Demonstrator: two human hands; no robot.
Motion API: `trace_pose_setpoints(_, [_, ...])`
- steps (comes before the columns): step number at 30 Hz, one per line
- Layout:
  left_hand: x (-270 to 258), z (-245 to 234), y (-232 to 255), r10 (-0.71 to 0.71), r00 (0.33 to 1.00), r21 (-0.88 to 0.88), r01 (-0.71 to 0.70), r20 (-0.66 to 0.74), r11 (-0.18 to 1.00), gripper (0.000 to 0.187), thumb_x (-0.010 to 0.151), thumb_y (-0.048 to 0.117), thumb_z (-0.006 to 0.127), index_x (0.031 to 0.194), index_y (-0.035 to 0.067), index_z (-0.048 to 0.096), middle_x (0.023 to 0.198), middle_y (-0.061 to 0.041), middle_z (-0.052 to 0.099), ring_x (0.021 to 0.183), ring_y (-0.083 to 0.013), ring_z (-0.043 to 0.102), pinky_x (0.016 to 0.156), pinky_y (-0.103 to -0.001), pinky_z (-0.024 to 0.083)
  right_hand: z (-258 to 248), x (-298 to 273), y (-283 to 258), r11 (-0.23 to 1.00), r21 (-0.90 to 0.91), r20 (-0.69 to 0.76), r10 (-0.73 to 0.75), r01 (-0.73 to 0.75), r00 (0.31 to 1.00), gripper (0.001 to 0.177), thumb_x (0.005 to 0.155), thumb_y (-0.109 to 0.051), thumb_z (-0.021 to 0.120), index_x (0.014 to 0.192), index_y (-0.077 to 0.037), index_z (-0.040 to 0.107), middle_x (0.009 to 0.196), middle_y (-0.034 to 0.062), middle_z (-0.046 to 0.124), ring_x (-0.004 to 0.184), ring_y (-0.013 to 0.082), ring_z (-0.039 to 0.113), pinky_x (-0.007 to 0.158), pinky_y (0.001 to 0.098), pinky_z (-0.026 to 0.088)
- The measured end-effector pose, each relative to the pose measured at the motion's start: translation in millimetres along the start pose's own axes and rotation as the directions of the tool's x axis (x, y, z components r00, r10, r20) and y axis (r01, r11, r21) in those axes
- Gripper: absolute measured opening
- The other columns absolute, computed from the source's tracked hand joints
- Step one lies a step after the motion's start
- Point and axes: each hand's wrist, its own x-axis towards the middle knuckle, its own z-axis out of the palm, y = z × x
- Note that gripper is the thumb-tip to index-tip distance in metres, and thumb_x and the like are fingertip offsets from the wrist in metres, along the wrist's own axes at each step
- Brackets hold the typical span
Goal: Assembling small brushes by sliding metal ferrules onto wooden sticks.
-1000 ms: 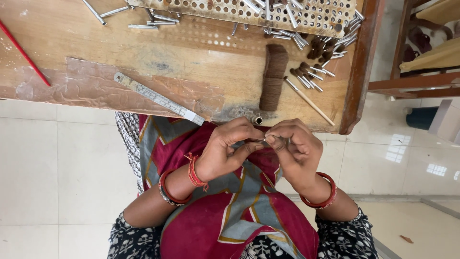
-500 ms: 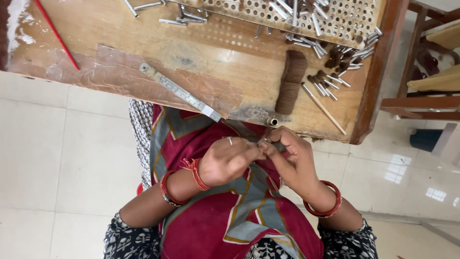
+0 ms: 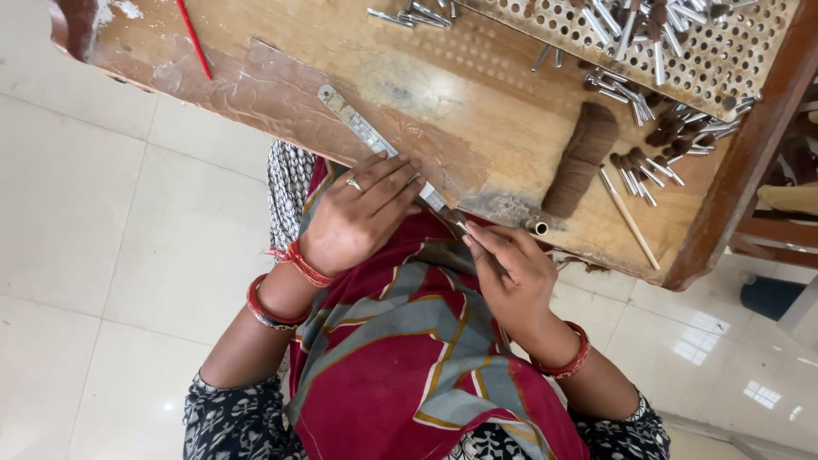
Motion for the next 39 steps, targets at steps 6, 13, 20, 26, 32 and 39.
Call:
trace_pose_setpoints(6, [-3,4,-4,0.008,1.000,0.008,-0.009,0.028,1.000,0.039,0.090,0.008,0.069,0.126,-0.006,0.068,0.136,-0.020,0.065,0.132,-0.0330,0.061,0.115,-0.047,0.049,10,0,8,0.999,-0.033,-0.008,-0.041,0.040,0.999,0.026,0.093,0.002,0.079,0.117,-0.005,0.075,0.102,0.0112,0.073,0.088,0.0199,0.073,0.076,0.0296,0.057])
trace_pose_setpoints(13, [-5,6,-5,-0.002,1.000,-0.007,0.002,0.010,1.000,0.037,0.092,0.006,0.066,0.127,-0.006,0.069,0.135,-0.019,0.065,0.132,-0.0319,0.062,0.115,-0.046,0.050,16,5,7,0.996,-0.052,0.015,-0.071,0.072,0.997,0.028,0.092,0.003,0.079,0.118,-0.006,0.075,0.100,0.0113,0.073,0.087,0.0208,0.073,0.075,0.0301,0.057])
trace_pose_setpoints(20, [-7,10,-6,-0.015,1.000,-0.029,0.015,0.000,0.999,0.037,0.092,0.008,0.064,0.126,-0.005,0.069,0.134,-0.018,0.066,0.132,-0.0315,0.062,0.115,-0.046,0.050,20,8,5,0.996,-0.051,0.030,-0.074,0.075,0.997,0.030,0.091,0.004,0.079,0.119,-0.006,0.075,0.101,0.0108,0.073,0.086,0.0188,0.074,0.073,0.0293,0.058])
trace_pose_setpoints(26, [-5,9,-1,-0.037,0.999,-0.029,0.037,0.002,0.999,0.038,0.092,0.009,0.067,0.128,-0.003,0.070,0.136,-0.016,0.065,0.134,-0.0298,0.061,0.116,-0.045,0.049,19,11,-3,0.996,-0.066,0.057,-0.057,0.060,0.997,0.027,0.091,0.004,0.080,0.116,-0.005,0.076,0.098,0.0114,0.072,0.079,0.0161,0.073,0.066,0.0271,0.056])
trace_pose_setpoints(32, [-3,19,44,-0.374,0.913,-0.372,0.294,-0.164,0.881,0.043,0.083,0.022,0.088,0.118,0.002,0.071,0.118,-0.013,0.073,0.105,-0.0268,0.072,0.088,-0.038,0.058,18,-5,1,0.991,0.050,-0.109,-0.116,0.122,0.987,0.024,0.089,0.007,0.080,0.110,0.002,0.070,0.098,0.0124,0.071,0.085,0.0195,0.072,0.074,0.0285,0.056])
trace_pose_setpoints(39, [-12,66,60,-0.577,0.726,-0.925,0.340,0.374,-0.171,0.016,0.095,-0.001,0.077,0.110,-0.002,0.074,0.112,-0.009,0.076,0.102,-0.0118,0.071,0.090,-0.027,0.061,-4,-12,-3,0.964,0.259,-0.117,-0.026,0.055,0.993,0.025,0.090,0.010,0.078,0.106,0.001,0.061,0.104,0.0103,0.069,0.093,0.0185,0.069,0.082,0.0275,0.055])
